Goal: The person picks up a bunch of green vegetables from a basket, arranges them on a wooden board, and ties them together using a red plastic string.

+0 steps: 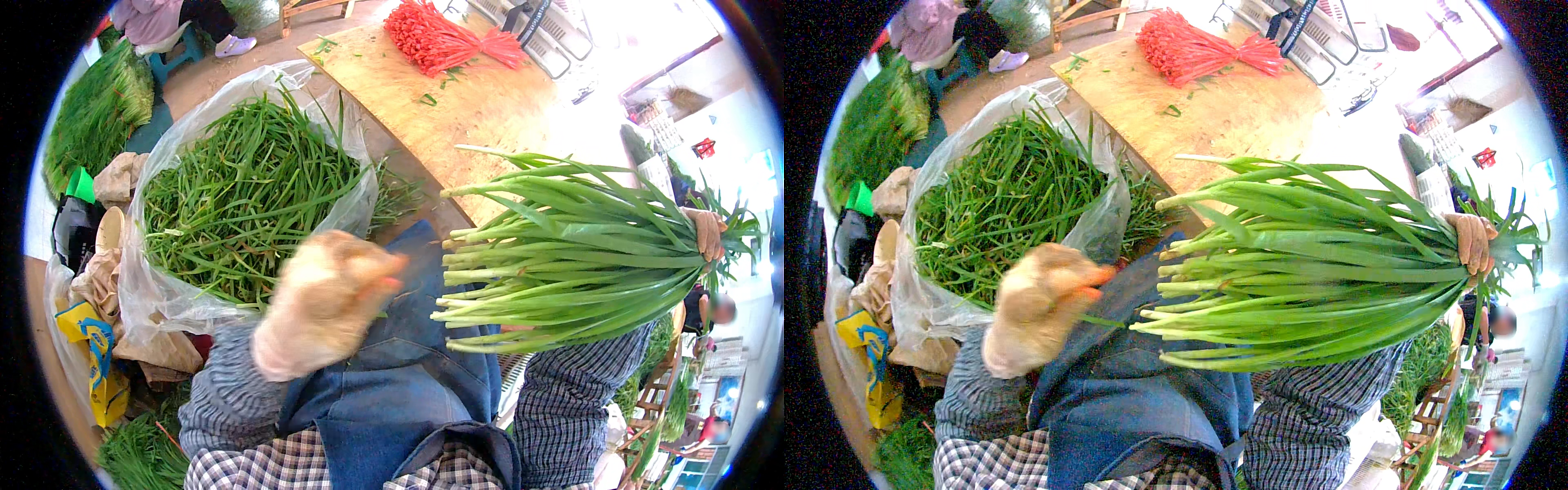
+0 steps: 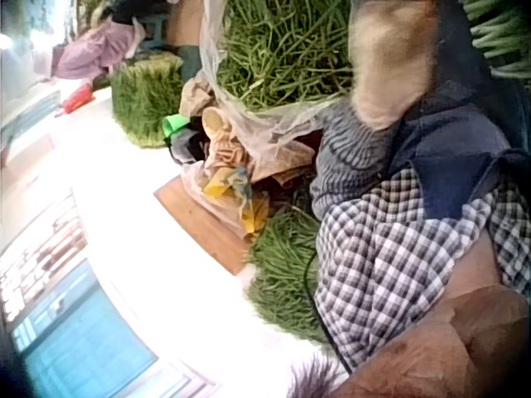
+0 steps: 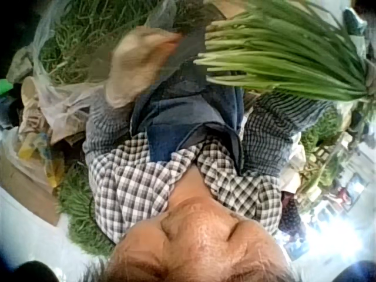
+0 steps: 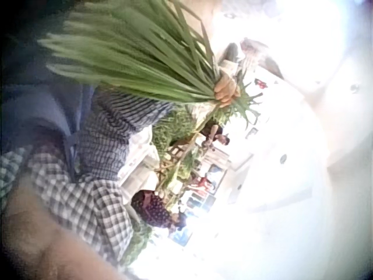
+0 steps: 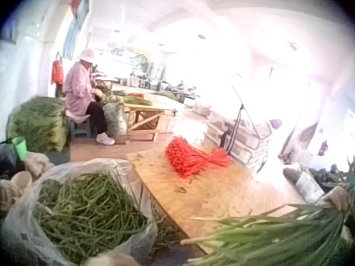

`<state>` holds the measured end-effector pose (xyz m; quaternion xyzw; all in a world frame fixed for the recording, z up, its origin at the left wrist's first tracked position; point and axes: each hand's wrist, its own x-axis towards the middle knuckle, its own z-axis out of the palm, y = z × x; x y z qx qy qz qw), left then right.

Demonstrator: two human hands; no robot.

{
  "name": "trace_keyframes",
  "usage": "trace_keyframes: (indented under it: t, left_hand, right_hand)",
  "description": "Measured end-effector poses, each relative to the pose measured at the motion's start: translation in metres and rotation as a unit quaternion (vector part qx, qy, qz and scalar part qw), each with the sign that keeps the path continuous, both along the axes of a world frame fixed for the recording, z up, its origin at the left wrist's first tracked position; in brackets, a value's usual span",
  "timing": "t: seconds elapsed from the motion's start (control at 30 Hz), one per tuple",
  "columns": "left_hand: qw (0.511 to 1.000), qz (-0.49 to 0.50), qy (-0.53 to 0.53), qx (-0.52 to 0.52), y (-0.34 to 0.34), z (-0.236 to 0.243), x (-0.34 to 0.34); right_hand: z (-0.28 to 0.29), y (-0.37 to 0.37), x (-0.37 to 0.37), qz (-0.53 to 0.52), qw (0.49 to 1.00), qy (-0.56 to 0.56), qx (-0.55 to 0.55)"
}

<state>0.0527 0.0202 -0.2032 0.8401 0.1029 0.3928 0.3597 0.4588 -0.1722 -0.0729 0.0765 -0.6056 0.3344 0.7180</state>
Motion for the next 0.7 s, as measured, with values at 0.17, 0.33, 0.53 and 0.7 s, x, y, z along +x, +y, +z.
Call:
trace_keyframes:
  t: [0.17, 0.33, 0.53, 0.7]
  left_hand:
    - [0.998, -0.028, 0.046, -0.01, -0.028, -0.002, 0.04]
    - [0.988, -0.063, 0.103, -0.101, -0.04, -0.005, 0.047]
    - [0.956, -0.11, 0.15, -0.228, -0.048, 0.003, 0.049]
    - [0.77, -0.212, 0.062, -0.599, -0.043, 0.0, 0.057]
  right_hand:
    - [0.013, -0.011, 0.015, 0.032, 0.996, -0.086, 0.002]
    - [0.002, -0.01, 0.022, 0.027, 0.997, -0.06, 0.052]
    - [0.011, -0.007, 0.006, 0.028, 0.994, -0.067, 0.078]
    - [0.004, -0.002, 0.007, 0.067, 0.989, -0.091, 0.098]
